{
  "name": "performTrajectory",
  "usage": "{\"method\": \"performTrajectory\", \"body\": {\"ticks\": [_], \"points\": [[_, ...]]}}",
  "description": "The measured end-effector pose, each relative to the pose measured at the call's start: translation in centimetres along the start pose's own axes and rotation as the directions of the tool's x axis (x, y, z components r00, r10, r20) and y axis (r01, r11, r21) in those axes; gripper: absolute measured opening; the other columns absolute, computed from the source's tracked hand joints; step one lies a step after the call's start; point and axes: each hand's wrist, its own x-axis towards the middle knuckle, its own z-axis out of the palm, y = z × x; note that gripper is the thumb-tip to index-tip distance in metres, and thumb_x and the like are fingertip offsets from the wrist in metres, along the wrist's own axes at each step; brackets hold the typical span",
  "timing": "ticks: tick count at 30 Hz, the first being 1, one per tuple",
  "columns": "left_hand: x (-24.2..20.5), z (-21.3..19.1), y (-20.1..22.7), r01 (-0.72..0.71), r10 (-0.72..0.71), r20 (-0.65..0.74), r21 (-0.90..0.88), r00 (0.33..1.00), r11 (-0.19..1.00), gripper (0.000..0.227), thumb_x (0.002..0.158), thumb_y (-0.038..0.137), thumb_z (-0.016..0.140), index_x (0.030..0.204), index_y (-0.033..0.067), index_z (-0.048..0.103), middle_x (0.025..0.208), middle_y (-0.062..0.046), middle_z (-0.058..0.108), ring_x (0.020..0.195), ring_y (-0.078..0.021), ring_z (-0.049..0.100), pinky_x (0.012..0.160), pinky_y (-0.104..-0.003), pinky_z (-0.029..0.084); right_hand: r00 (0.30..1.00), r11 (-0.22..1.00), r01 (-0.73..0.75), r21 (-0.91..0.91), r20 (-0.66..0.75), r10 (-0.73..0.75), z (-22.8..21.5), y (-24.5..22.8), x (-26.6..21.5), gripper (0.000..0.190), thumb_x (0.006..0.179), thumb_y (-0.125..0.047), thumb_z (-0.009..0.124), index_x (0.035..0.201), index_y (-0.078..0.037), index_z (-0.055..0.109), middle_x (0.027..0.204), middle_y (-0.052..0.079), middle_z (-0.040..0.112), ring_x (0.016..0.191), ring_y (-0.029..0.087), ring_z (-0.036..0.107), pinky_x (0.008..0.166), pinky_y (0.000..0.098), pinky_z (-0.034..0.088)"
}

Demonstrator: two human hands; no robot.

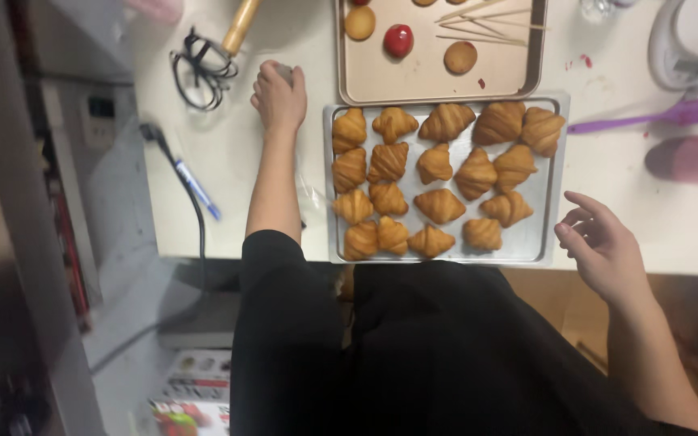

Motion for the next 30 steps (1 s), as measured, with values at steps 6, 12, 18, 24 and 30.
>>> {"method": "performTrajectory", "body": {"ticks": [6,12,18,24,30], "points": [[2.2,2.1,-1.0,-0.230,0.236,-0.016,0.165,0.972,0.959,0.052,0.098,0.036,0.065,0.138,0.0047,0.053,0.141,-0.025,0.047,0.131,-0.0461,0.040,0.110,-0.060,0.030,0.994,0.993,-0.092,0.067,-0.056,0.096,4.4,-1.8,0.2,0.055,0.096,-0.013,0.069,0.149,-0.005,0.055,0.106,0.004,0.063,0.082,0.010,0.060,0.067,0.0243,0.048],[-0.2,-1.8,4.5,-0.472,0.466,-0.079,-0.104,0.882,0.876,0.047,0.098,0.024,0.072,0.139,0.0084,0.056,0.147,-0.018,0.043,0.140,-0.0407,0.040,0.118,-0.056,0.035,0.997,0.984,0.081,-0.159,0.023,-0.078,8.2,-6.2,8.6,0.072,0.088,-0.017,0.078,0.151,-0.004,0.046,0.117,0.009,0.065,0.087,0.014,0.068,0.071,0.0263,0.055],[-1.0,-3.0,8.5,-0.428,0.455,-0.006,-0.350,0.890,0.833,0.038,0.095,0.017,0.073,0.131,0.0081,0.065,0.143,-0.013,0.052,0.136,-0.0342,0.049,0.116,-0.047,0.042,0.911,0.858,0.413,-0.306,0.117,-0.396,13.8,-8.6,24.6,0.091,0.086,-0.018,0.089,0.160,-0.007,0.036,0.136,0.015,0.065,0.099,0.027,0.068,0.085,0.0392,0.057],[-1.7,-4.0,8.7,-0.356,0.404,0.020,-0.432,0.915,0.829,0.036,0.095,0.012,0.074,0.130,0.0073,0.065,0.141,-0.013,0.054,0.134,-0.0331,0.052,0.115,-0.045,0.044,0.932,0.829,0.360,-0.427,0.195,-0.305,18.5,-7.6,34.9,0.104,0.078,-0.017,0.090,0.160,-0.009,0.028,0.144,0.014,0.057,0.105,0.031,0.065,0.092,0.0428,0.054],[-2.1,-4.1,8.2,-0.274,0.344,0.067,-0.472,0.936,0.838,0.034,0.095,0.011,0.073,0.128,0.0055,0.066,0.139,-0.012,0.056,0.132,-0.0330,0.053,0.112,-0.043,0.046,0.851,0.701,0.513,-0.495,0.187,-0.491,20.1,-5.8,37.6,0.102,0.079,-0.012,0.087,0.162,-0.005,0.029,0.131,0.008,0.063,0.119,0.032,0.057,0.099,0.0440,0.052]]}}
